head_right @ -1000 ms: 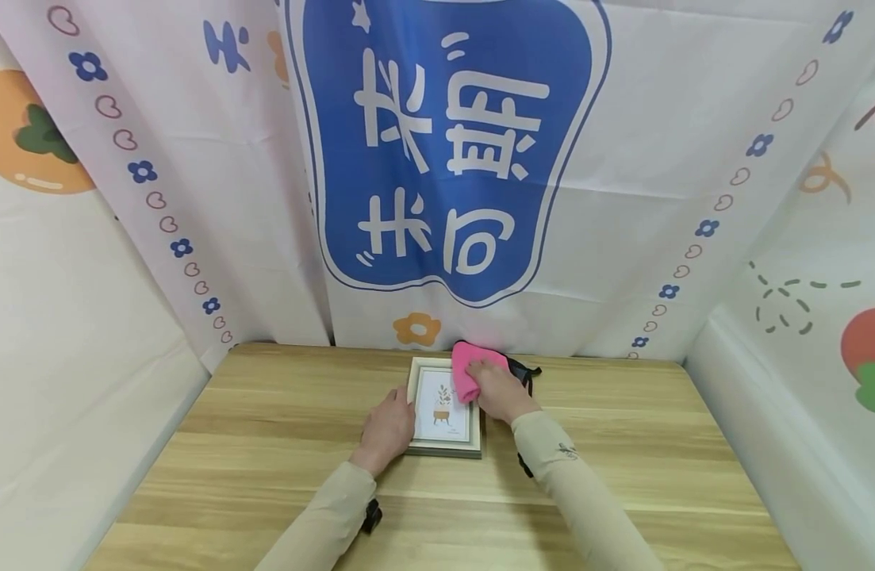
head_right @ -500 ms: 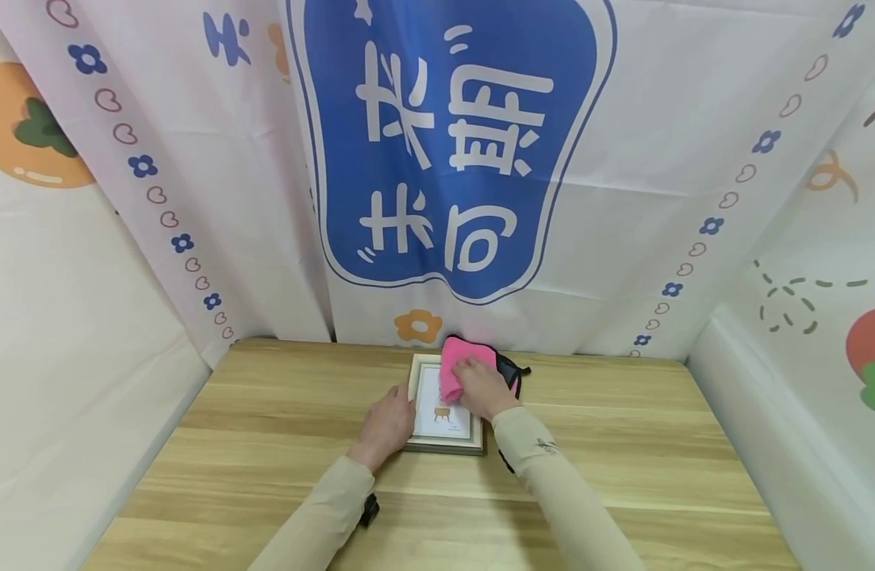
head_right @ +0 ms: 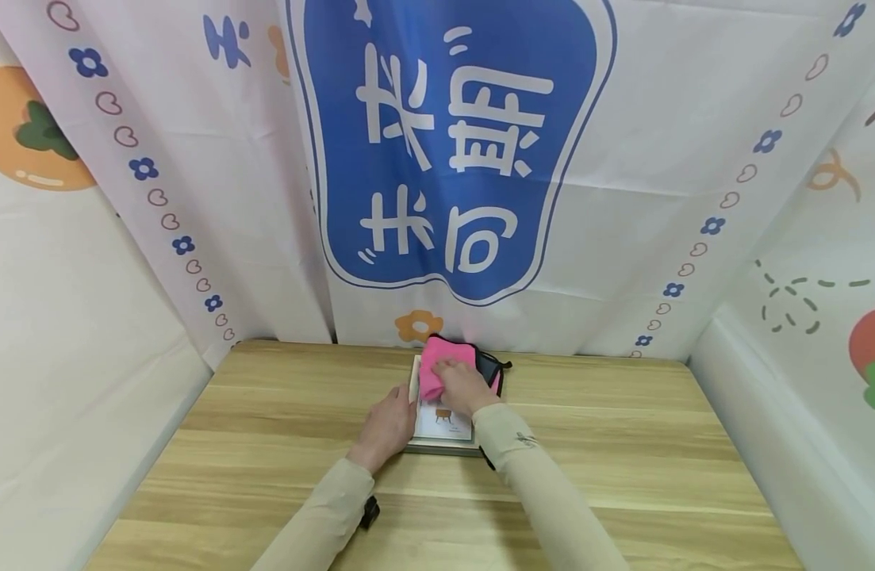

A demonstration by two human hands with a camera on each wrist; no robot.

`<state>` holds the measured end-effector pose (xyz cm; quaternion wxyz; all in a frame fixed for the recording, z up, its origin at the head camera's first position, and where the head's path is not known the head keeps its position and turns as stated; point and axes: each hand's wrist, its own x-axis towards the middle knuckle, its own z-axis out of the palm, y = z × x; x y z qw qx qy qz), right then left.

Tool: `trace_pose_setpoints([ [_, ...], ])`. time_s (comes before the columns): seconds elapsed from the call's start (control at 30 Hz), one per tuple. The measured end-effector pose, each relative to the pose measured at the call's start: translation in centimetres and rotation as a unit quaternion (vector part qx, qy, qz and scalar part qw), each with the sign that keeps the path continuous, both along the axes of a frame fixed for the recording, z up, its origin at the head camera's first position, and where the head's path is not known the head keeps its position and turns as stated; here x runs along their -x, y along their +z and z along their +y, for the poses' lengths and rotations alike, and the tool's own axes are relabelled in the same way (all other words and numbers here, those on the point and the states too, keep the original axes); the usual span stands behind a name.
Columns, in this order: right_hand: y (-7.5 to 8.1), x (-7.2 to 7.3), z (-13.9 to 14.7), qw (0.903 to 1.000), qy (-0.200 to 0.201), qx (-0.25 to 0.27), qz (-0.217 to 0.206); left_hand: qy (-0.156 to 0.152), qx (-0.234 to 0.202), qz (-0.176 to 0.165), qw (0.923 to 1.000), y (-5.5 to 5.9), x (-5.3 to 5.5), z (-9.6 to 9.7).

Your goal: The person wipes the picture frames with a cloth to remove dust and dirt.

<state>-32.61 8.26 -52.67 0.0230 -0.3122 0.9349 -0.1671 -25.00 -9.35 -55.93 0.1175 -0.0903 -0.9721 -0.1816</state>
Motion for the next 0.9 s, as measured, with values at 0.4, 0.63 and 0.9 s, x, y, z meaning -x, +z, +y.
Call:
trace_pose_setpoints([
  [0.4, 0.6, 0.5, -2.8, 0.9935, -0.039, 0.069, -0.082, -0.009, 0.004, 0.030, 0.9995, 0.1, -0.3, 0.0],
  [0.63, 0.5, 1.4, -3.4, 0.9891, -0.026, 0.118, -0.085, -0.018, 0.035, 0.029, 0.9988, -0.3, 0.1, 0.0],
  [0.9, 1.9, 1.7, -3.0, 0.9748, -0.021, 0.193, -0.111, -0.001, 0.029, 0.013, 0.9995, -0.5, 0.4, 0.3],
])
